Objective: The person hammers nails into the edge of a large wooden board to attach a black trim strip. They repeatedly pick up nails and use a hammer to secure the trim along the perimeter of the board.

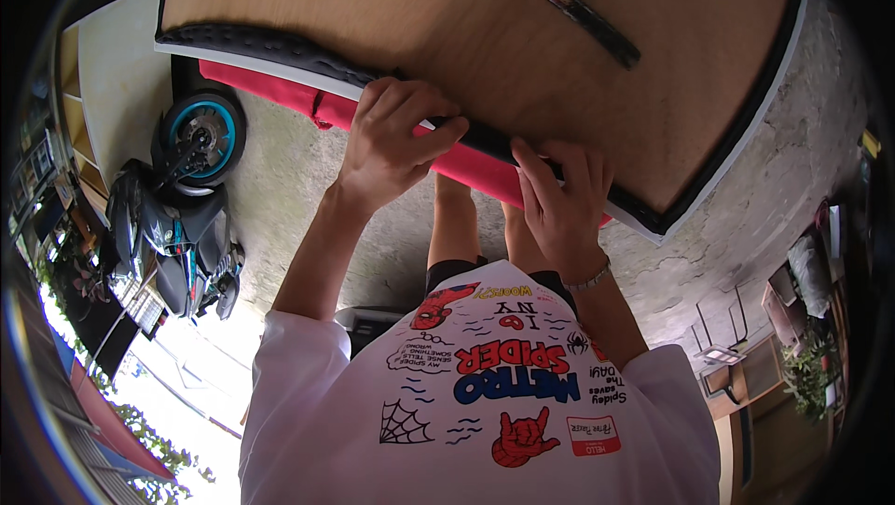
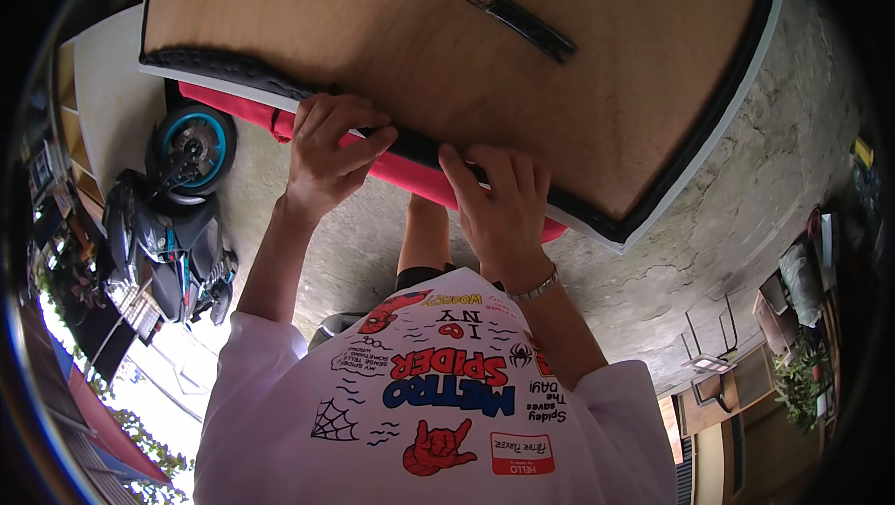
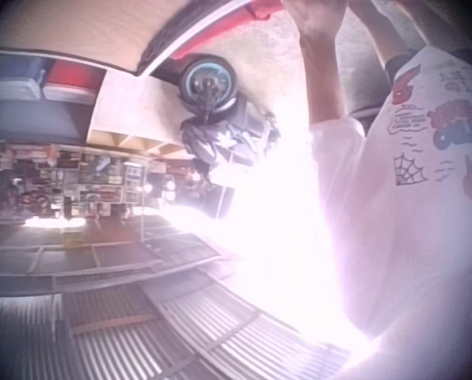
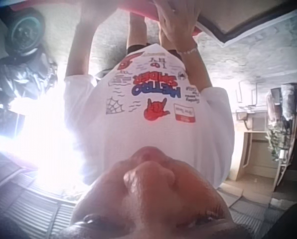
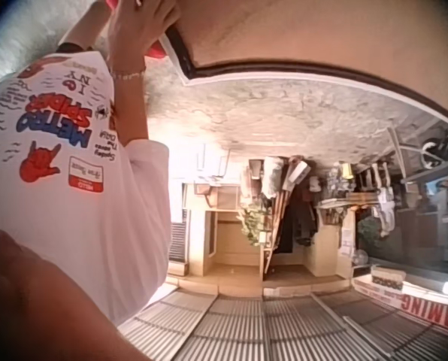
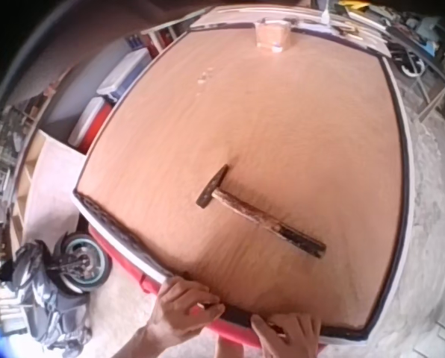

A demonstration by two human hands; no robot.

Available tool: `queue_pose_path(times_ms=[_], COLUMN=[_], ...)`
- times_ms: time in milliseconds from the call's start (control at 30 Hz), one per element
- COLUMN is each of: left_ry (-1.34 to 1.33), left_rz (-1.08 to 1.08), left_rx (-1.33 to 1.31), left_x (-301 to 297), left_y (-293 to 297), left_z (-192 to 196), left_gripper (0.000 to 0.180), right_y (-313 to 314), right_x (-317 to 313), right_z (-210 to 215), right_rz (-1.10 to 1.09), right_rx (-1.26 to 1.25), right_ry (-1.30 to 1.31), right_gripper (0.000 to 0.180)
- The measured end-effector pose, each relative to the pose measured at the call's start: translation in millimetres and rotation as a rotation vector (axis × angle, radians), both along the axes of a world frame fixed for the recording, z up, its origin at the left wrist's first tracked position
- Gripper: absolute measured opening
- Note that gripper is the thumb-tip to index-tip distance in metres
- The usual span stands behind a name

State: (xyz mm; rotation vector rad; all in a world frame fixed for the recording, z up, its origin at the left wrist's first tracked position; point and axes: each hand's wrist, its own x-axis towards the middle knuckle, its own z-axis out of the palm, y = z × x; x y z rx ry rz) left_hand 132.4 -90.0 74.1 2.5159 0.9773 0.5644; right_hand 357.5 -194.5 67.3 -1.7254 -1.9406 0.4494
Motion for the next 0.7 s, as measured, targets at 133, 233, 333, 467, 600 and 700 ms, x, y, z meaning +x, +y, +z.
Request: queue_pose_path(times_ms=[133,233,333,467,600,700], left_ry=[0.004,0.031,0.067,0.084,-0.033,0.024], left_rz=[0.005,0.016,0.036,0.094,0.192,0.181], left_rx=[0.008,-0.082,-0.147,-0.113,-0.201,-0.273], left_x=[-0.9,3.8,15.0,29.2,35.3,35.1], left_y=[-3.0,4.1,14.1,19.6,20.4,19.9], left_z=[-1.3,1.9,5.0,-0.6,-4.3,-0.9], left_gripper=[0.027,0.026,0.024,0.022,0.023,0.027], right_y=[-7.5,-12.0,-2.6,14.4,18.4,18.9], right_x=[8.7,22.9,27.1,26.7,24.5,22.4], right_z=[9.3,4.0,5.1,1.6,-2.3,-1.7], right_rz=[-0.109,-0.114,-0.11,-0.094,-0.111,-0.132], right_rx=[-0.082,-0.101,-0.177,-0.144,-0.123,-0.118], right_ry=[-0.029,-0.016,0.021,0.049,0.012,0.005], right_gripper=[0.04,0.033,0.027,0.024,0.021,0.02])
